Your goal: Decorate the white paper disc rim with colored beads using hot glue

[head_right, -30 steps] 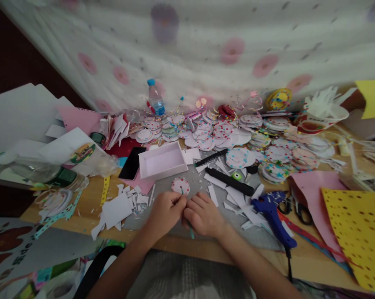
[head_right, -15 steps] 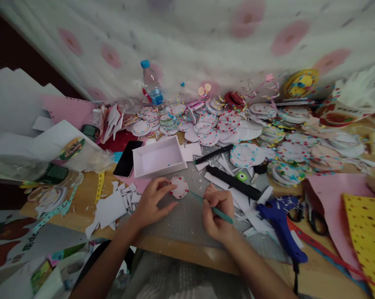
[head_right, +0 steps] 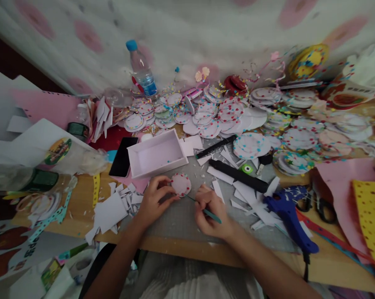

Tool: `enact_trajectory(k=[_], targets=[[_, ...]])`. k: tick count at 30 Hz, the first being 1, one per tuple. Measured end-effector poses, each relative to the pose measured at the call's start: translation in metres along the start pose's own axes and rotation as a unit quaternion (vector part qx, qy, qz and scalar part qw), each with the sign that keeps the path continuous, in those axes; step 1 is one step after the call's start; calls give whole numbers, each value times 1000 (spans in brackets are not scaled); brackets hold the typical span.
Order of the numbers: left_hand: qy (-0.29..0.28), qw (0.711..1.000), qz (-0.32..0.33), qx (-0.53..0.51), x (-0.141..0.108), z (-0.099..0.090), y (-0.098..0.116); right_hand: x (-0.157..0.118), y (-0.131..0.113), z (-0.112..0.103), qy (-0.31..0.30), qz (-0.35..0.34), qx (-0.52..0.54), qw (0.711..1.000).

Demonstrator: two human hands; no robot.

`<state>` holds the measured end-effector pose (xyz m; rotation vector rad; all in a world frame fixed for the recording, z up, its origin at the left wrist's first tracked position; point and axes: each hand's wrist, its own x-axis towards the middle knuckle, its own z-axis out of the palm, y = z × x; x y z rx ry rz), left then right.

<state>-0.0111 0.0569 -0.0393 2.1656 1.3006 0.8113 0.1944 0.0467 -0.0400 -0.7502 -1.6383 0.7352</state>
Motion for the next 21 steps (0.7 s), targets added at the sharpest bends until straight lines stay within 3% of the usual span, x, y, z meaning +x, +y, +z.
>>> enact_trajectory(k=[12, 17, 21], targets=[[-1, 1000, -7, -22, 1, 1, -1, 2, 3, 1, -64, -30, -3, 998], [0, 1000, -1, -18, 2, 1, -1, -3, 6, -5, -159, -61, -96, 981], [-9, 1000, -4, -11, 1, 0, 0, -2, 5, -7, -173, -116, -137, 968]])
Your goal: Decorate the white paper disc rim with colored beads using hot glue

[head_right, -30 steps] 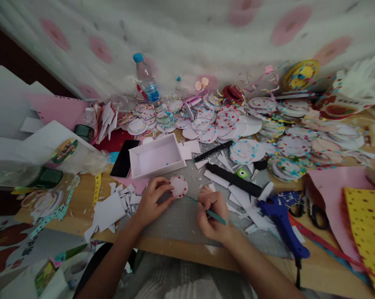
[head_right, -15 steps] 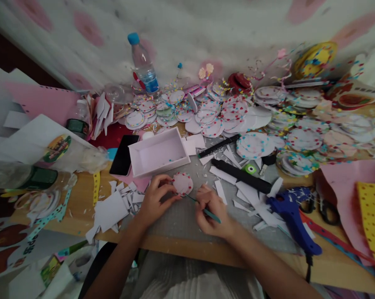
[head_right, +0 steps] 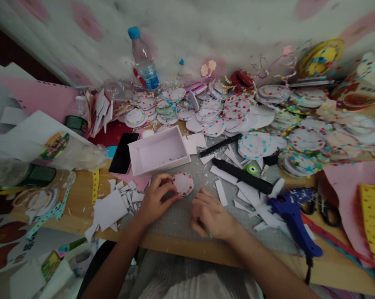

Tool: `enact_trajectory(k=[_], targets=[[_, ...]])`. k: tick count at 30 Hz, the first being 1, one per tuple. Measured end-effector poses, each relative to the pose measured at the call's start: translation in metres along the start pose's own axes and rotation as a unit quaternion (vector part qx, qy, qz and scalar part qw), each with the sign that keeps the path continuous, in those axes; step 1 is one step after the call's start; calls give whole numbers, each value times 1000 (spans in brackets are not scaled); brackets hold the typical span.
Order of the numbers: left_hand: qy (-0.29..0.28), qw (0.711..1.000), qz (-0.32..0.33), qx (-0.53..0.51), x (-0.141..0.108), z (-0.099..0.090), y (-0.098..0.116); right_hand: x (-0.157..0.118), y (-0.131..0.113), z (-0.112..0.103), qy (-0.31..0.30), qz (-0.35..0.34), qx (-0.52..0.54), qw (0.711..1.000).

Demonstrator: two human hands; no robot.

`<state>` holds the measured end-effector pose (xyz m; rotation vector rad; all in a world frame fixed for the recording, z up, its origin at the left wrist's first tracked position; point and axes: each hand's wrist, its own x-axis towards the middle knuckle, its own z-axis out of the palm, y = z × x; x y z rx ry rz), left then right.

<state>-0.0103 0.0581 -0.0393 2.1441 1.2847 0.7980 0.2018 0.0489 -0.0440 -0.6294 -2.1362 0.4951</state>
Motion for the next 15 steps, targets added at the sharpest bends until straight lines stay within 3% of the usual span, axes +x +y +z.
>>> enact_trajectory(k=[15], targets=[[7, 1000, 0, -7, 0, 1, 0, 6, -6, -2, 12, -27, -30, 999]])
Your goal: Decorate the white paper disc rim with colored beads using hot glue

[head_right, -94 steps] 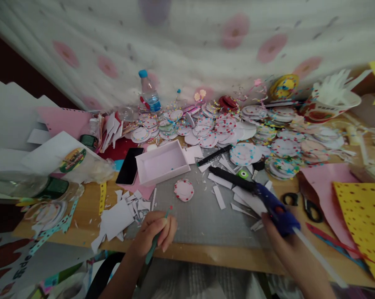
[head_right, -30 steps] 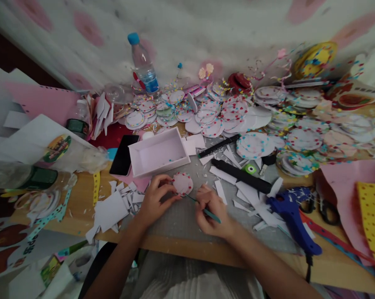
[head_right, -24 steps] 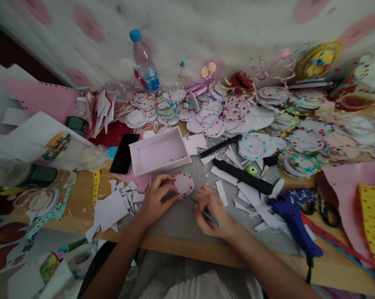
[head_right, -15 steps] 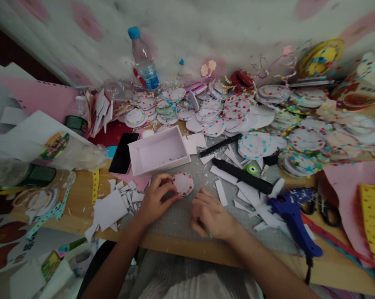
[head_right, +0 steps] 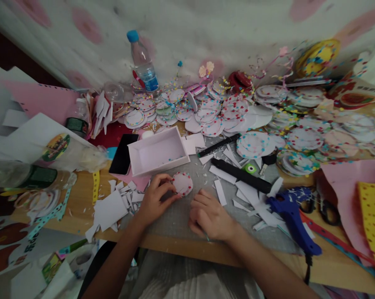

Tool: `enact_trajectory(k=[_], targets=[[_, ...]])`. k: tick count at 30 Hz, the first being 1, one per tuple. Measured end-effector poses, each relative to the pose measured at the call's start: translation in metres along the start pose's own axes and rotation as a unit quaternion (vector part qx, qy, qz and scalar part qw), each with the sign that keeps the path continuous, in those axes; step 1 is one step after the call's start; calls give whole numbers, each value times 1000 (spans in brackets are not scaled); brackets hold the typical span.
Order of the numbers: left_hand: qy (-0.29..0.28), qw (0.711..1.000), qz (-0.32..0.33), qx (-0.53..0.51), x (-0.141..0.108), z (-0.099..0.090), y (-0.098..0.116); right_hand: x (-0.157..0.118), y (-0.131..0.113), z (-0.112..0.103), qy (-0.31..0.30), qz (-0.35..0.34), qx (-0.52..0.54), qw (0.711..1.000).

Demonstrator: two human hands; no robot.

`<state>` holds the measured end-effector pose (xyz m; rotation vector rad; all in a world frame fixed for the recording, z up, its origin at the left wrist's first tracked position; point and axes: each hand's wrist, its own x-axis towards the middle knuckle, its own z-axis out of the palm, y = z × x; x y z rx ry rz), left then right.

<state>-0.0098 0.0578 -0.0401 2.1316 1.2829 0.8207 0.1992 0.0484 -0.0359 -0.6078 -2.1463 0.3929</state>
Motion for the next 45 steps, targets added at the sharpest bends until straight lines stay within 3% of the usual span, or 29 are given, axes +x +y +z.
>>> enact_trajectory(k=[29, 45], targets=[[-7, 1000, 5, 9, 1, 0, 1, 0, 1, 0, -9, -13, -20, 1000], [-2, 1000, 4, 3, 1, -1, 1, -7, 0, 1, -18, 57, 34, 998]])
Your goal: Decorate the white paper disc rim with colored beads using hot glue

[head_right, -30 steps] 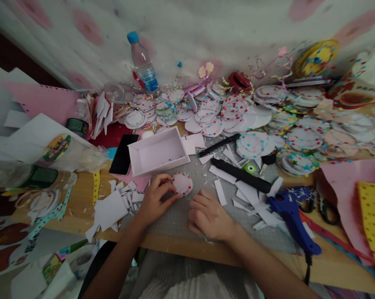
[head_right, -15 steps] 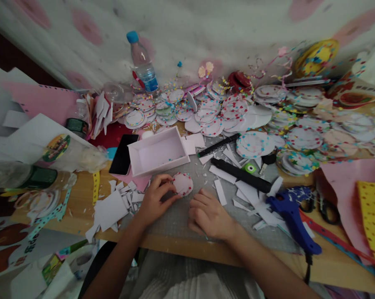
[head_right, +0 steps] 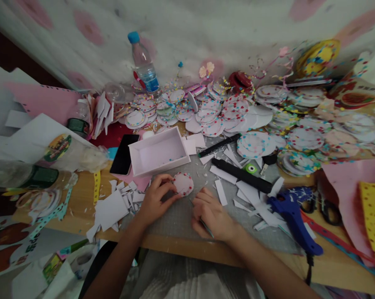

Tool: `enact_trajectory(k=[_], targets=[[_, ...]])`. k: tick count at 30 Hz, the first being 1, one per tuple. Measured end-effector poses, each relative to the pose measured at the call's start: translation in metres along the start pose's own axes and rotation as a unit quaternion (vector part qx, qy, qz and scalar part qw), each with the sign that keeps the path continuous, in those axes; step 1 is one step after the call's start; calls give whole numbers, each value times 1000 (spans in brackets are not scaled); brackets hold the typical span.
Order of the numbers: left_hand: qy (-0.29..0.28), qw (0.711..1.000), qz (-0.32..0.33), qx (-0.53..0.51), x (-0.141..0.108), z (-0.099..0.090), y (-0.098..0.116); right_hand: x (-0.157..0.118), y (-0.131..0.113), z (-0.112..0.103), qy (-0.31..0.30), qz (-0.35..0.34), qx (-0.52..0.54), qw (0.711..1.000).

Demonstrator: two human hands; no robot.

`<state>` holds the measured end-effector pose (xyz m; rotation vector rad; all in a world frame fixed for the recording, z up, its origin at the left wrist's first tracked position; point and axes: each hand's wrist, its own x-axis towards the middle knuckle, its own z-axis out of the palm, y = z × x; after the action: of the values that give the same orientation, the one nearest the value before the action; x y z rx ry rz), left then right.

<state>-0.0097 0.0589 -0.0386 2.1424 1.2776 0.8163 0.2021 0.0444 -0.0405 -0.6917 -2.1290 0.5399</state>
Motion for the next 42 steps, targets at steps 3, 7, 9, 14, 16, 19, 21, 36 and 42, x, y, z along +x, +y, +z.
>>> enact_trajectory(k=[3, 7, 9, 14, 16, 19, 21, 36, 42], targets=[[-1, 1000, -2, 2, 0, 0, 0, 3, 0, 0, 21, -9, 14, 1000], [4, 1000, 3, 1, 0, 0, 0, 7, -2, 0, 18, -10, 7, 1000], [11, 1000, 10, 1, 0, 0, 0, 7, -2, -1, 16, -12, 4, 1000], [20, 1000, 12, -3, -1, 0, -1, 7, -3, -1, 24, -10, 9, 1000], [26, 1000, 8, -6, -1, 1, -2, 7, -3, -1, 23, -9, 11, 1000], [37, 999, 0, -12, -2, 1, -3, 6, -3, -1, 18, -11, 16, 1000], [38, 999, -3, -15, -2, 2, -3, 6, -3, -1, 20, -8, 20, 1000], [31, 999, 1, -10, -3, 1, -2, -1, 0, 2, 19, 17, 35, 999], [41, 999, 8, -16, -3, 2, -2, 2, -4, 4, 103, 80, 108, 986]])
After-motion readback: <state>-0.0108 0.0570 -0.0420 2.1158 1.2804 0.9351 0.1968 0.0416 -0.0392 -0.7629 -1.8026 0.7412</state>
